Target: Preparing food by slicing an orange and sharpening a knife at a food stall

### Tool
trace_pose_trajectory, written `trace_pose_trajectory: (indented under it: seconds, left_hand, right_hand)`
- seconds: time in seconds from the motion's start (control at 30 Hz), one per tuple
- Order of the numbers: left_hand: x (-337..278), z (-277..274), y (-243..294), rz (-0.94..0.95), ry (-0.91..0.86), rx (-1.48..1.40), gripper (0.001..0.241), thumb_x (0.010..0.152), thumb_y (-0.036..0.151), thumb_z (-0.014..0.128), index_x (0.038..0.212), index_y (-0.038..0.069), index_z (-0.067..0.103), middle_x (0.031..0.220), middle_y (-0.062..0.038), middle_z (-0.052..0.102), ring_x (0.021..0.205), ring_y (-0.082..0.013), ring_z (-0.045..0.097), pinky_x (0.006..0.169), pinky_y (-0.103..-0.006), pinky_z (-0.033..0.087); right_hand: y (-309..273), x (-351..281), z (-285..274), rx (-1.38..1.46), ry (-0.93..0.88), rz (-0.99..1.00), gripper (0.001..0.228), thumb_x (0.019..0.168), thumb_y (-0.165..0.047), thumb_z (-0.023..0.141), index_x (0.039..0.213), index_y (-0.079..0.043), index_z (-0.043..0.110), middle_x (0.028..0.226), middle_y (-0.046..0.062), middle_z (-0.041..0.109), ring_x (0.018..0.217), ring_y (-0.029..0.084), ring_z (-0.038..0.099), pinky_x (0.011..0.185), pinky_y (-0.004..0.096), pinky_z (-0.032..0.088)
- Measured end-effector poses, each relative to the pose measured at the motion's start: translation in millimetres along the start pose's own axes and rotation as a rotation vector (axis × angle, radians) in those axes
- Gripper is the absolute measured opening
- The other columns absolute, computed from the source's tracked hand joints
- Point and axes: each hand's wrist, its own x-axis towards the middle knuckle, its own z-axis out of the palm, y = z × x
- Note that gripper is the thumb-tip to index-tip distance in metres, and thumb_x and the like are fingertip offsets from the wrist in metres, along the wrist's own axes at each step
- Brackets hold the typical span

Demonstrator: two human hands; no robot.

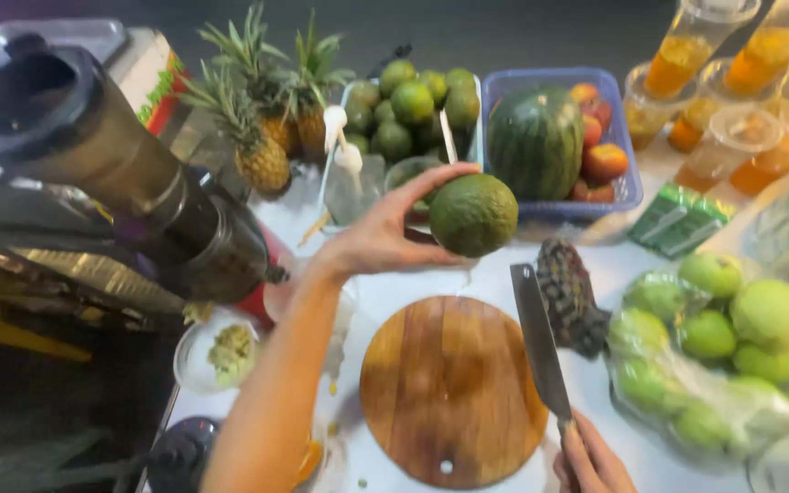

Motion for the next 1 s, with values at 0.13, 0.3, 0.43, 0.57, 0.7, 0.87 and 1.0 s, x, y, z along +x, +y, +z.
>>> trace_pose_trajectory:
  seconds: [0.13,0.3,0.43,0.57,0.7,0.87,1.0]
  left_hand:
    - [-63,110,-82,-0.231,0.340,-0.114,0.080,0.068,0.024,0.089,0.141,0.024,0.059,0.138,0.003,0.064,0.079,-0.0063,0.066,0.069,-0.0184,0.059]
    - [-109,189,-175,-0.252,0.757,0.264,0.085,0.055,0.023,0.099,0.133,0.022,0.066,0.121,-0.008,0.050,0.114,-0.0274,0.061,0.108,-0.0371,0.048]
    - [-134,194,-184,-0.250,0.739,0.233,0.081,0.067,0.033,0.095,0.140,0.022,0.063,0.129,-0.009,0.050,0.123,-0.0285,0.058,0.110,-0.0404,0.046]
    - [-153,184,-176,-0.237,0.604,-0.143,0.072,0.087,0.025,0.085,0.152,0.023,0.055,0.149,-0.020,0.049,0.098,-0.0366,0.071,0.076,-0.0399,0.066]
    - [-165,188,-195,-0.237,0.597,-0.238,0.085,0.078,0.024,0.092,0.153,0.018,0.052,0.149,-0.018,0.050,0.104,-0.0344,0.071,0.082,-0.0394,0.065]
    - [-157,196,-205,-0.199,0.639,-0.334,0.082,0.076,0.016,0.093,0.149,0.017,0.057,0.140,-0.014,0.057,0.091,-0.0215,0.072,0.079,-0.0300,0.066]
    - [-149,200,-210,-0.148,0.694,-0.310,0.075,0.076,0.016,0.095,0.144,0.014,0.062,0.135,-0.016,0.061,0.082,-0.0187,0.073,0.072,-0.0276,0.067]
  right_hand:
    - [-45,-45,13,-0.272,-0.164,0.099,0.050,0.103,-0.033,0.043,0.151,-0.024,0.055,0.066,0.011,0.042,0.046,0.022,0.043,0.044,0.035,0.039]
    - [-45,-63,36,-0.467,-0.207,0.109,0.053,0.102,-0.040,0.042,0.152,-0.025,0.053,0.063,0.007,0.045,0.052,0.019,0.047,0.051,0.034,0.046]
    - [-37,-63,47,-0.574,-0.236,0.085,0.050,0.103,-0.038,0.041,0.149,-0.025,0.054,0.061,0.005,0.046,0.049,0.018,0.045,0.048,0.033,0.047]
    - [-31,-63,49,-0.701,-0.235,-0.038,0.049,0.105,-0.040,0.042,0.148,-0.020,0.056,0.060,0.012,0.064,0.057,0.030,0.067,0.062,0.044,0.056]
    - [-32,-74,48,-0.723,-0.211,-0.033,0.047,0.105,-0.039,0.043,0.145,-0.020,0.059,0.058,0.011,0.064,0.058,0.028,0.065,0.063,0.041,0.055]
    - [-25,-70,50,-0.767,-0.159,-0.037,0.050,0.105,-0.044,0.041,0.148,-0.022,0.055,0.062,0.010,0.066,0.067,0.031,0.069,0.072,0.046,0.057]
    - [-37,-82,61,-0.787,-0.091,-0.105,0.050,0.106,-0.044,0.038,0.148,-0.022,0.052,0.072,0.023,0.071,0.085,0.046,0.072,0.084,0.057,0.054]
